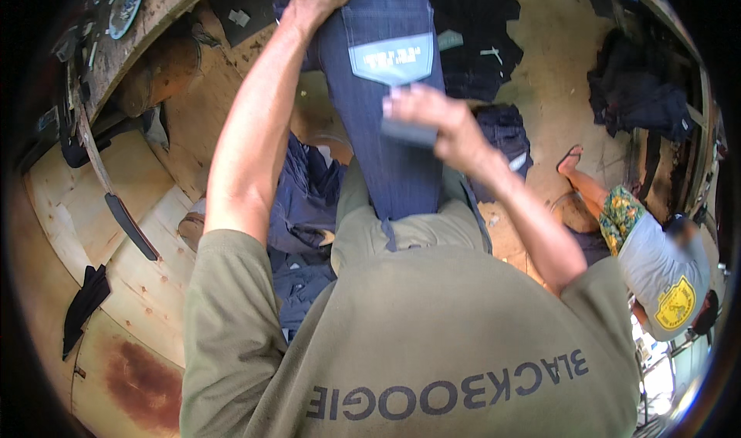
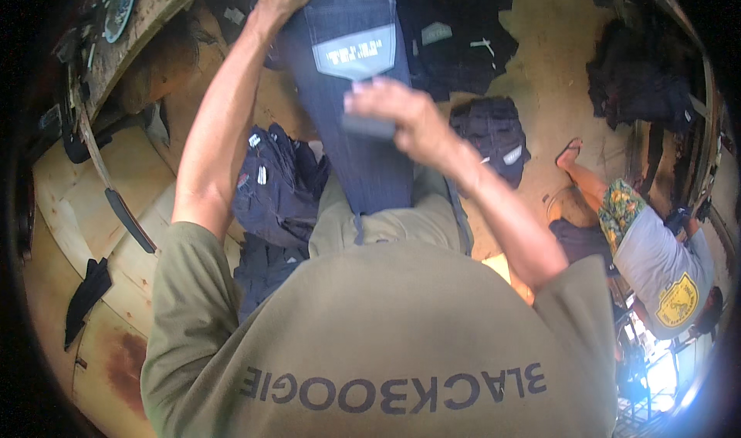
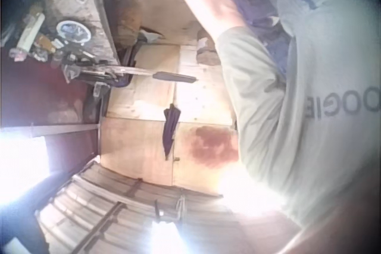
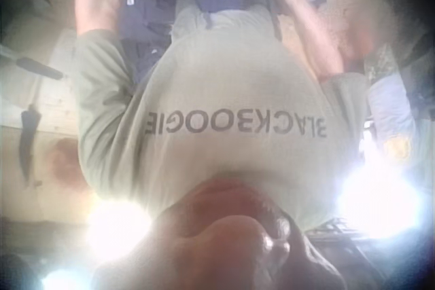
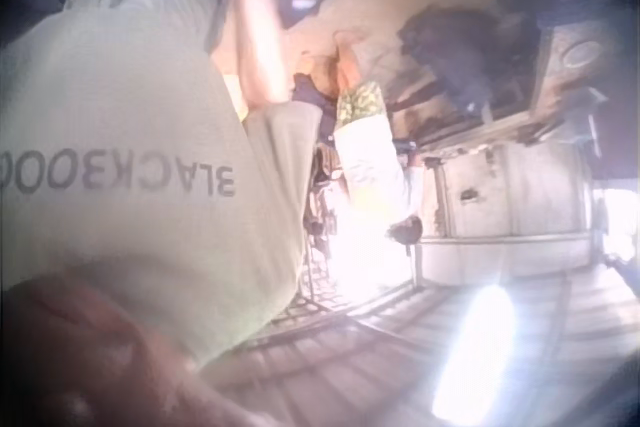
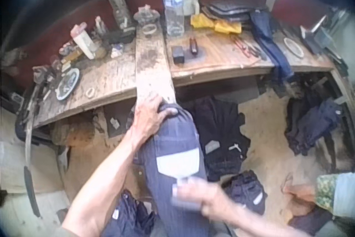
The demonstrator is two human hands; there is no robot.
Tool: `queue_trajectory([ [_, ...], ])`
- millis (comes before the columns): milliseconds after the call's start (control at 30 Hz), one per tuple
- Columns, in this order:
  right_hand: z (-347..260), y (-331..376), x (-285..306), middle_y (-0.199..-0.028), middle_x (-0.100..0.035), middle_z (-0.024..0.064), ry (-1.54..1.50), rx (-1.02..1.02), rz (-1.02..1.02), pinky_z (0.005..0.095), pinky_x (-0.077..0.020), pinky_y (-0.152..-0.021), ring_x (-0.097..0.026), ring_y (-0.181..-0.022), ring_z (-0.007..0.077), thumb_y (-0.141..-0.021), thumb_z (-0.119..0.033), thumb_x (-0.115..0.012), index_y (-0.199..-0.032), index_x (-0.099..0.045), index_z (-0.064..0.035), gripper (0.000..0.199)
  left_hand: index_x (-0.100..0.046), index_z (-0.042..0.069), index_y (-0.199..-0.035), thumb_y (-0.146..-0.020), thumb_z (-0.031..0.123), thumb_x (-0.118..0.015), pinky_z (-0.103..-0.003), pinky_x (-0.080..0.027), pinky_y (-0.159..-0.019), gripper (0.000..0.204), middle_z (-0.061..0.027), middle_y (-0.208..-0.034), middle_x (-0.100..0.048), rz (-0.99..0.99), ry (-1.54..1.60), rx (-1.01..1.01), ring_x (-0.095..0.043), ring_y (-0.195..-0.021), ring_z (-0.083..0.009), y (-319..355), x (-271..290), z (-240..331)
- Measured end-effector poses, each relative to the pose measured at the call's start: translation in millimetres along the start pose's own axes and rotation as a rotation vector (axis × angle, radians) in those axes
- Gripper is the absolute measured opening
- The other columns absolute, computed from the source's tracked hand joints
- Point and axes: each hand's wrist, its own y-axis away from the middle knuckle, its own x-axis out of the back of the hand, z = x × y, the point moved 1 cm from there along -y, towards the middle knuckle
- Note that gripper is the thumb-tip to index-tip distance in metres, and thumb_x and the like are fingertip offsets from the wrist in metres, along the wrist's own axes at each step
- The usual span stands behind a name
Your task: The person repeatedly brushes a pair of dark blue jeans with a handheld brush while holding them on a wooden workbench. The person flips the jeans to treat both sides and continues brushing multiple times.
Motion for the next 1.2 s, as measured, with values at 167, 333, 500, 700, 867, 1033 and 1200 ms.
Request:
queue_trajectory([
  [167,-17,-12,-15,-0.146,-0.071,0.0119,-0.125,-0.135,-0.259,0.0489,-0.0425,-0.126,-0.059,-0.145,0.0302,-0.091,-0.009,-0.066,-0.137,-0.074,-0.0065,0.047,-0.073,0.004,-0.098,-0.087,0.049,-0.082,-0.05,-0.05,-0.098,0.047,-0.0165,-0.106,-0.071,0.031,-0.118,-0.071,-0.066,-0.108,-0.0376,-9,-10,11],
  [333,-22,-44,-34,-0.148,-0.069,0.0121,0.16,0.011,0.021,0.0481,-0.0405,-0.128,-0.056,-0.147,0.0292,-0.089,0.017,-0.061,-0.14,-0.071,-0.0077,0.057,-0.07,0.009,-0.101,-0.089,0.052,-0.077,-0.05,-0.046,-0.099,0.045,-0.0091,-0.107,-0.068,0.017,-0.094,-0.188,-0.065,-0.111,-0.0319,-28,-38,21],
  [500,-19,-53,-51,-0.143,-0.072,0.0141,-0.134,-0.14,-0.272,0.0475,-0.0405,-0.127,-0.062,-0.141,0.0307,-0.094,-0.006,-0.068,-0.142,-0.069,-0.0033,0.048,-0.071,0.01,-0.097,-0.089,0.053,-0.077,-0.05,-0.046,-0.095,0.044,-0.0073,-0.104,-0.068,-0.085,-0.05,-0.21,-0.062,-0.11,-0.0315,-42,-46,6],
  [700,-35,-96,-58,-0.141,-0.073,0.0149,0.367,0.002,0.011,0.0495,-0.0391,-0.128,-0.063,-0.141,0.0318,-0.073,0.023,-0.054,-0.136,-0.073,-0.0021,0.07,-0.071,0.009,-0.091,-0.088,0.055,-0.078,-0.047,-0.048,-0.095,0.047,-0.0067,-0.1,-0.067,-0.13,0.063,-0.286,-0.059,-0.108,-0.0298,-52,-45,-4],
  [867,-41,-138,-40,-0.137,-0.074,0.0187,0.073,-0.14,0.164,0.0431,-0.0549,-0.113,-0.072,-0.127,0.0327,-0.09,0.01,-0.066,-0.135,-0.073,-0.0013,0.048,-0.071,0.008,-0.092,-0.088,0.056,-0.077,-0.048,-0.047,-0.096,0.049,-0.0074,-0.101,-0.066,-0.163,0.108,-0.27,-0.06,-0.107,-0.0297,-56,-43,-7],
  [1033,-15,-129,-59,-0.145,-0.07,0.0172,0.375,0.017,0.113,0.0494,-0.0406,-0.127,-0.06,-0.144,0.0325,-0.081,0.018,-0.065,-0.141,-0.07,-0.0048,0.064,-0.07,0.008,-0.09,-0.088,0.056,-0.078,-0.047,-0.047,-0.096,0.049,-0.0081,-0.099,-0.066,-0.153,0.134,-0.28,-0.06,-0.107,-0.0297,-57,-41,-12],
  [1200,-23,-163,-28,-0.135,-0.077,0.0129,0.211,-0.08,0.403,0.0385,-0.0614,-0.102,-0.071,-0.127,0.021,-0.096,0.01,-0.064,-0.137,-0.072,-0.0024,0.044,-0.07,0.006,-0.087,-0.086,0.055,-0.08,-0.046,-0.051,-0.094,0.05,-0.0095,-0.098,-0.068,-0.146,0.125,-0.278,-0.062,-0.103,-0.0313,-58,-45,-14],
])
